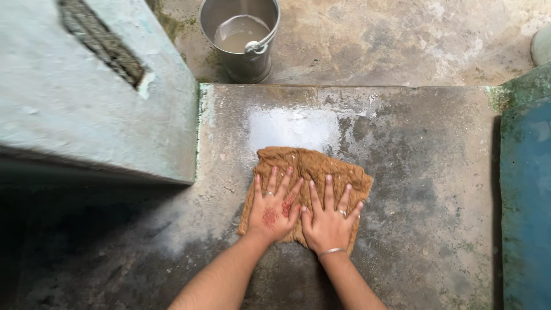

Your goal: The person cleans a concrete floor by hand using a damp cloth, wiping various sections including corners and areas near a bucket.

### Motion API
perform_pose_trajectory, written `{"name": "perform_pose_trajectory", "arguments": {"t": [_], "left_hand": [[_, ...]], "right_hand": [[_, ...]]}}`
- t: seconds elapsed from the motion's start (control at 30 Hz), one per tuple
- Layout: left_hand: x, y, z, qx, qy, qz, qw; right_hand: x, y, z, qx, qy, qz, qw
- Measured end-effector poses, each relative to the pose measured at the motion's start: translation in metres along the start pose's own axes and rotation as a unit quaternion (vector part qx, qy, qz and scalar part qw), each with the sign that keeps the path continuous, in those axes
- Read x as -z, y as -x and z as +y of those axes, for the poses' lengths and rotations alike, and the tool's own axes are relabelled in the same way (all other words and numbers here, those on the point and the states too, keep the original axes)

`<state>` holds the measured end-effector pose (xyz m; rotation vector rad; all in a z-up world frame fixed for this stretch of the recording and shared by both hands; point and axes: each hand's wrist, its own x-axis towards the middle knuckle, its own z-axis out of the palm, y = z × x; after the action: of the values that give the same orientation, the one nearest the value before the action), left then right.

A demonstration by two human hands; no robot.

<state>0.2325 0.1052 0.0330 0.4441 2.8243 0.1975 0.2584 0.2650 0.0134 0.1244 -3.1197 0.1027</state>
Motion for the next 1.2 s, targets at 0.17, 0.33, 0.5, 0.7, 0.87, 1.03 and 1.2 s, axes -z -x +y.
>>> {"name": "perform_pose_trajectory", "arguments": {"t": [0.17,0.33,0.5,0.7,0.87,1.03,1.2], "left_hand": [[0.007,-0.035,-0.009,-0.002,-0.019,-0.005,1.0],[0.014,-0.083,-0.02,0.003,-0.042,0.023,0.999],[0.018,-0.133,-0.037,0.008,-0.03,0.077,0.997],[0.026,-0.183,-0.053,0.018,-0.03,0.093,0.995],[0.031,-0.208,-0.061,0.027,-0.027,0.103,0.994],[0.036,-0.226,-0.067,0.044,-0.017,0.112,0.993],[0.045,-0.243,-0.072,0.07,-0.019,0.108,0.991]], "right_hand": [[0.002,-0.039,0.004,0.005,-0.01,0.003,1.0],[-0.001,-0.088,0.01,0.013,-0.011,0.009,1.0],[-0.009,-0.146,0.015,0.017,-0.029,0.022,0.999],[-0.011,-0.201,0.02,0.021,-0.043,0.008,0.999],[-0.015,-0.23,0.022,0.035,-0.04,0.016,0.998],[-0.016,-0.253,0.024,0.045,-0.041,0.022,0.998],[-0.018,-0.278,0.024,0.043,-0.053,0.033,0.997]]}}
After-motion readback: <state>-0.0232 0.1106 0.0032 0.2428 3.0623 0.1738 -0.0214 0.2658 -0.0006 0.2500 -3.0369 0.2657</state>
